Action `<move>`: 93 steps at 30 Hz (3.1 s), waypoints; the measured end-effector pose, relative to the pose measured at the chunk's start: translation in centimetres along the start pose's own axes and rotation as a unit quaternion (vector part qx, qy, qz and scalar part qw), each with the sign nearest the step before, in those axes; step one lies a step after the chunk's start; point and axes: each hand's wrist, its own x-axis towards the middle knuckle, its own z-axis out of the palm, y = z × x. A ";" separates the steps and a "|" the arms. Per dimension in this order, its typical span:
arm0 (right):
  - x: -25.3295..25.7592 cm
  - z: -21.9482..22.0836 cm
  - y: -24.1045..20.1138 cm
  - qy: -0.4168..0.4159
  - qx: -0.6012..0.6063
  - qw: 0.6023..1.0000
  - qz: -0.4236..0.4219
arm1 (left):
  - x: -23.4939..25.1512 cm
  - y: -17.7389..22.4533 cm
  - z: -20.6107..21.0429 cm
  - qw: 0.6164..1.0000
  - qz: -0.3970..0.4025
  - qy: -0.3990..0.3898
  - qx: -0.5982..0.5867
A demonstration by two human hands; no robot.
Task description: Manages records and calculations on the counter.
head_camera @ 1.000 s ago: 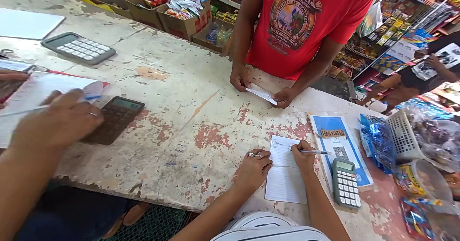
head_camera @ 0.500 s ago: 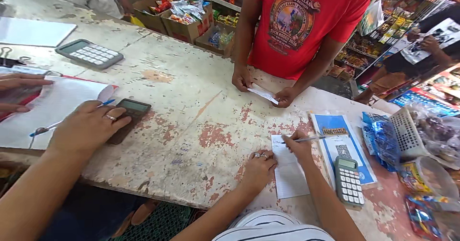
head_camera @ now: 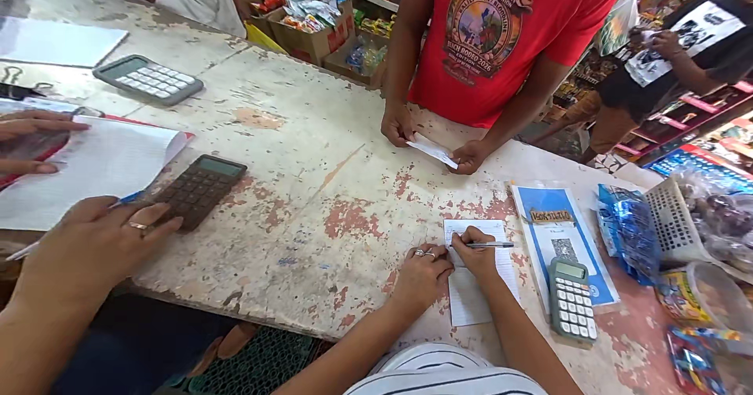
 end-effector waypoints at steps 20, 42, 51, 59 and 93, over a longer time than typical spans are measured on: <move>-0.3 0.0 0.2 0.030 -0.046 0.998 0.022 | -0.1 -0.2 0.3 1.000 0.015 0.017 0.004; 1.1 -1.6 -1.5 0.083 0.087 0.984 0.129 | -0.2 -0.2 -0.1 1.000 0.007 -0.001 -0.005; 1.6 -7.0 0.2 0.086 0.101 0.958 0.254 | -0.3 -0.4 0.3 1.000 0.022 0.022 0.004; -0.2 -5.5 2.7 0.044 -0.007 0.999 0.028 | -0.2 -0.3 0.3 1.000 0.016 0.022 -0.003; -0.6 -5.3 3.2 0.064 -0.050 0.996 0.032 | -0.4 -0.6 0.5 1.000 0.016 0.021 0.002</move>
